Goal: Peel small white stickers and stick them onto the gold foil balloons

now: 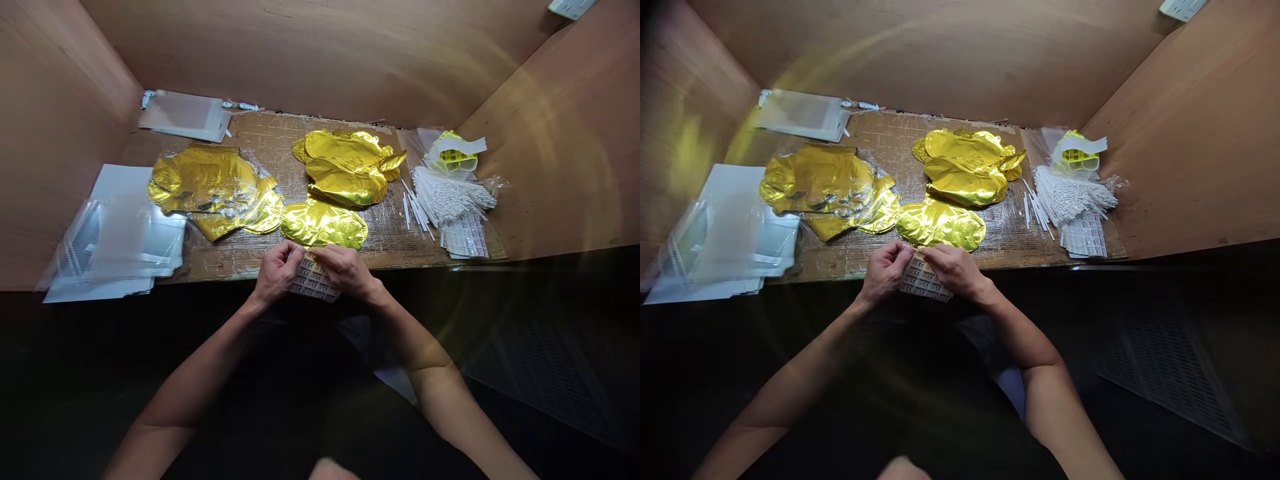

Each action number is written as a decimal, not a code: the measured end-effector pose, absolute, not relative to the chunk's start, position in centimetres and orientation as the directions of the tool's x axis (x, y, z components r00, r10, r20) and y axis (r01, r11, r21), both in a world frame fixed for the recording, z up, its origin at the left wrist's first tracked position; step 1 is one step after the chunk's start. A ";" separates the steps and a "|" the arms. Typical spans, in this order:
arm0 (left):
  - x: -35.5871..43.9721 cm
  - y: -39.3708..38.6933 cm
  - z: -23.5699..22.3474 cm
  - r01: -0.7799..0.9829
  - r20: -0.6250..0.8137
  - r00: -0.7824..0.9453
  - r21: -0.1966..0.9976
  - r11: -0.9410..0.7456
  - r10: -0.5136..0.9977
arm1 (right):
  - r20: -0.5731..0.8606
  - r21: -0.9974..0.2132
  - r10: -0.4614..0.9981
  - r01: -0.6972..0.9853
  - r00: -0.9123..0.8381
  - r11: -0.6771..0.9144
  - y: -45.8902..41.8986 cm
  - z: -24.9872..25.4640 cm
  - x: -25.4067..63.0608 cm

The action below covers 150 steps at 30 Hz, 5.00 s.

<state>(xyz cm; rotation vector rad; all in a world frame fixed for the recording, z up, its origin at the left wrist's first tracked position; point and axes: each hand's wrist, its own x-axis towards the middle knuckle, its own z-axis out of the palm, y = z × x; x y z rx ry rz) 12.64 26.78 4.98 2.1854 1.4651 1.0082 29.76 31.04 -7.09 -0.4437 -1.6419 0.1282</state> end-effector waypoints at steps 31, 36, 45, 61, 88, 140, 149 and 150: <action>10.6 26.5 2.2 0.592 0.286 0.799 -0.212 -0.778 0.529 | 0.626 -0.766 0.777 -0.239 -0.067 0.596 35.0 -6.0 30.8; 10.6 26.5 1.4 0.561 0.179 0.823 -0.410 -0.719 0.539 | 0.622 -0.742 0.764 0.182 -0.170 0.645 36.3 -6.0 29.7; 10.1 26.7 1.2 0.551 0.191 0.832 -0.401 -0.732 0.522 | 0.701 -0.557 0.698 0.497 -0.150 0.666 36.6 -6.6 30.9; 10.4 27.2 1.4 0.644 0.214 0.765 -0.247 -0.724 0.608 | 0.452 -0.871 0.849 0.342 0.272 0.354 48.2 -0.7 44.4; 11.1 27.1 5.6 0.604 0.401 0.156 0.684 -0.409 0.903 | 0.972 -0.199 0.223 0.250 -0.070 0.948 30.5 -6.8 30.8; 10.2 27.1 8.9 0.870 0.672 0.341 0.040 -0.492 0.658 | 0.559 -0.763 0.734 -0.585 -0.386 0.274 32.3 -6.9 31.7; 14.0 28.5 9.4 0.694 0.147 0.720 -0.190 -0.695 0.679 | 0.613 -0.781 0.671 -0.449 -0.417 0.435 31.8 -6.6 32.1; 13.9 28.7 9.3 0.714 0.147 0.699 -0.123 -0.689 0.699 | 0.614 -0.782 0.676 -0.431 -0.408 0.450 31.6 -6.6 32.1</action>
